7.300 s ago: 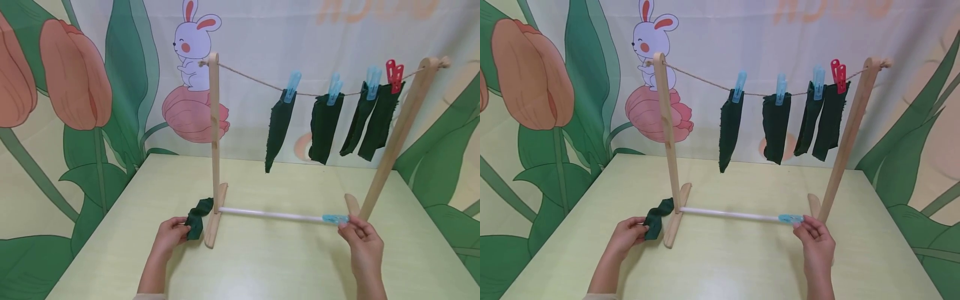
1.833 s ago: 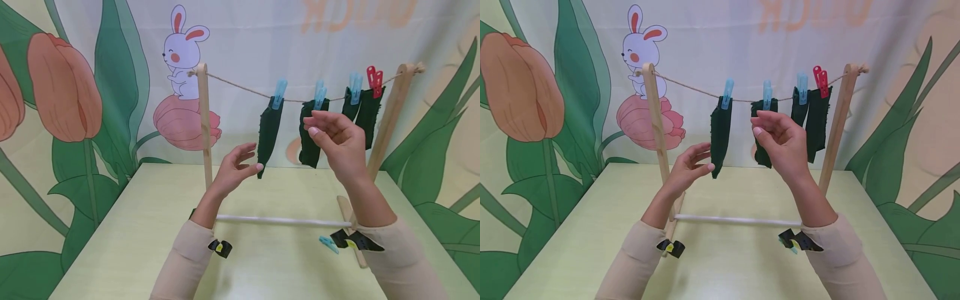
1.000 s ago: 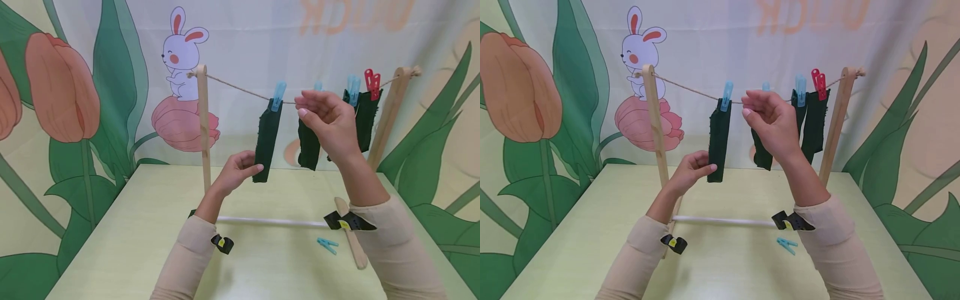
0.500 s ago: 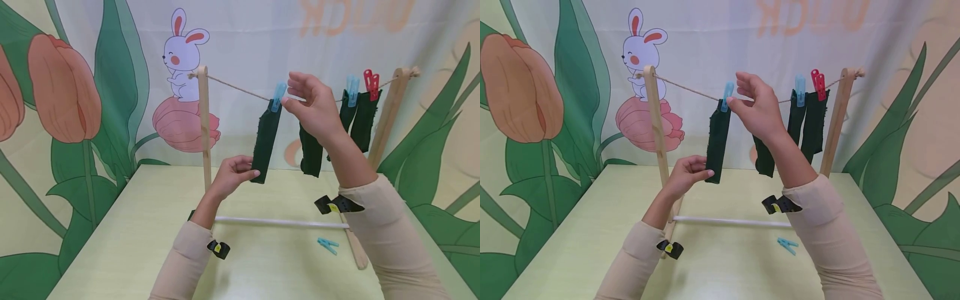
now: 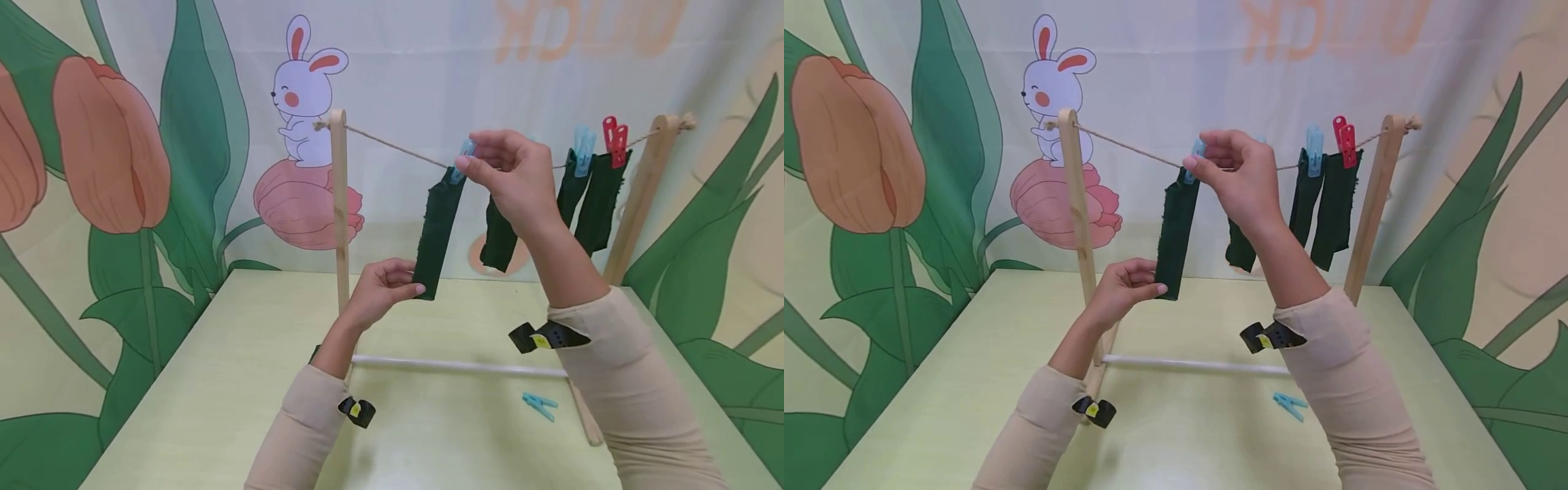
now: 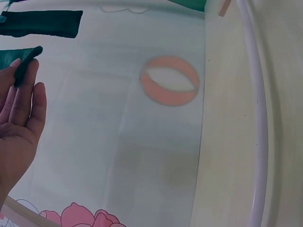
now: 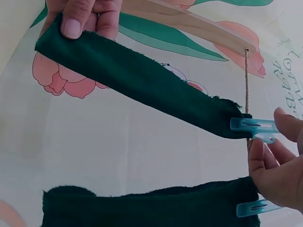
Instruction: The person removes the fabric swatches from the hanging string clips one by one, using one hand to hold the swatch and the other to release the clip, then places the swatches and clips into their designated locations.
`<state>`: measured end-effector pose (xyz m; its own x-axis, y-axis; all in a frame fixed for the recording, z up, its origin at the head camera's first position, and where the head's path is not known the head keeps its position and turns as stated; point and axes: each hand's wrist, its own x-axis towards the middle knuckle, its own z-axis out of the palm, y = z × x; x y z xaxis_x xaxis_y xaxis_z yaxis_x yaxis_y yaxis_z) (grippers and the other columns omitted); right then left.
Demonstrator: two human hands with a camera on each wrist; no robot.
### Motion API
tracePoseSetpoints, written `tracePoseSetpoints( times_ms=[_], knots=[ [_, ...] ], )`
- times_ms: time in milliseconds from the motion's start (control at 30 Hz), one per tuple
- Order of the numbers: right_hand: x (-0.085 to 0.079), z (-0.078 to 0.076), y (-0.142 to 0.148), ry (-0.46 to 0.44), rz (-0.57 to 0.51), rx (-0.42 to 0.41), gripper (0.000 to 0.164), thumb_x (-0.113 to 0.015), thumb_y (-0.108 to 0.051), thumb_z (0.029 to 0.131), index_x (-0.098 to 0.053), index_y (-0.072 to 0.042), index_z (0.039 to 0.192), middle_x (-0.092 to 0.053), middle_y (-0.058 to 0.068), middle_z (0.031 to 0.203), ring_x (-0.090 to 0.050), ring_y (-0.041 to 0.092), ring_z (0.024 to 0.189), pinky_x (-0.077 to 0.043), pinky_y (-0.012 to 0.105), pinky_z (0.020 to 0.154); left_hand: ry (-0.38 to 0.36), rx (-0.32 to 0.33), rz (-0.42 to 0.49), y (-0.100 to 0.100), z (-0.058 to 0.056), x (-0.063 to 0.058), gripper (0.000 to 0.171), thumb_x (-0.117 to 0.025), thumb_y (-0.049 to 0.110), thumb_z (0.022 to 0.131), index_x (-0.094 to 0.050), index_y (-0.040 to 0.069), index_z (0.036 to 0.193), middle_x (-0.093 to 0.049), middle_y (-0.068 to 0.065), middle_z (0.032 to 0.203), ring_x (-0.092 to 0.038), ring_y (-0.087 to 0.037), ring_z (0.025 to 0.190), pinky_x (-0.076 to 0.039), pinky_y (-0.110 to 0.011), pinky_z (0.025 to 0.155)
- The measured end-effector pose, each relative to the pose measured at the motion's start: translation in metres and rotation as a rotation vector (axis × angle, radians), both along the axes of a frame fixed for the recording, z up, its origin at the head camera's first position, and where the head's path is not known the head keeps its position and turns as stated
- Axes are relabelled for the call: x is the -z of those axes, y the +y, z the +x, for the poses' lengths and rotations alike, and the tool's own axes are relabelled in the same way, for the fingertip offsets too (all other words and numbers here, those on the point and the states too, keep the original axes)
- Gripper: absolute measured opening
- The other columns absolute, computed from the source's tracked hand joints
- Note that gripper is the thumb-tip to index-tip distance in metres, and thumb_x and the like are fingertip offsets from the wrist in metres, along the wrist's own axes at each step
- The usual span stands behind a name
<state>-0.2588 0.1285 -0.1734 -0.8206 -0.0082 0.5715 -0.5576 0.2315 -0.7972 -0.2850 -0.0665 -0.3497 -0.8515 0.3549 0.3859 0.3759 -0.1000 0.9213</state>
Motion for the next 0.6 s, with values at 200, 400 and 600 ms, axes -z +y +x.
tracePoseSetpoints(
  times_ms=[200,400,600],
  knots=[
    [0.0013,-0.0006,0.0023,0.052,-0.045,-0.022,0.031,-0.075,-0.008,0.078,-0.066,0.0,0.106,-0.065,0.009,0.092,-0.062,0.017,0.082,-0.05,0.023,0.077,0.026,-0.034,0.01,0.0012,-0.0003,0.0005,0.027,-0.068,-0.007,0.079,-0.063,-0.008,0.106,-0.068,-0.013,0.085,-0.065,-0.017,0.074,-0.052,-0.035,0.077],
    [0.0026,-0.0028,0.0036,0.066,-0.058,-0.048,0.034,-0.075,-0.007,0.078,-0.066,0.001,0.109,-0.066,0.007,0.09,-0.063,0.016,0.082,-0.05,0.023,0.077,0.018,-0.049,-0.013,0.0013,0.0008,0.0006,0.027,-0.069,-0.005,0.08,-0.063,-0.007,0.106,-0.066,-0.016,0.086,-0.064,-0.016,0.073,-0.052,-0.033,0.077],
    [0.0022,-0.0071,0.0023,0.184,-0.048,-0.051,0.024,-0.073,-0.003,0.078,-0.069,0.005,0.1,-0.066,0.0,0.079,-0.062,0.014,0.077,-0.05,0.023,0.073,0.02,-0.061,0.001,0.0018,0.0016,-0.0006,0.026,-0.068,-0.005,0.081,-0.063,-0.008,0.106,-0.069,-0.011,0.087,-0.065,-0.017,0.077,-0.052,-0.034,0.078]
  ],
)
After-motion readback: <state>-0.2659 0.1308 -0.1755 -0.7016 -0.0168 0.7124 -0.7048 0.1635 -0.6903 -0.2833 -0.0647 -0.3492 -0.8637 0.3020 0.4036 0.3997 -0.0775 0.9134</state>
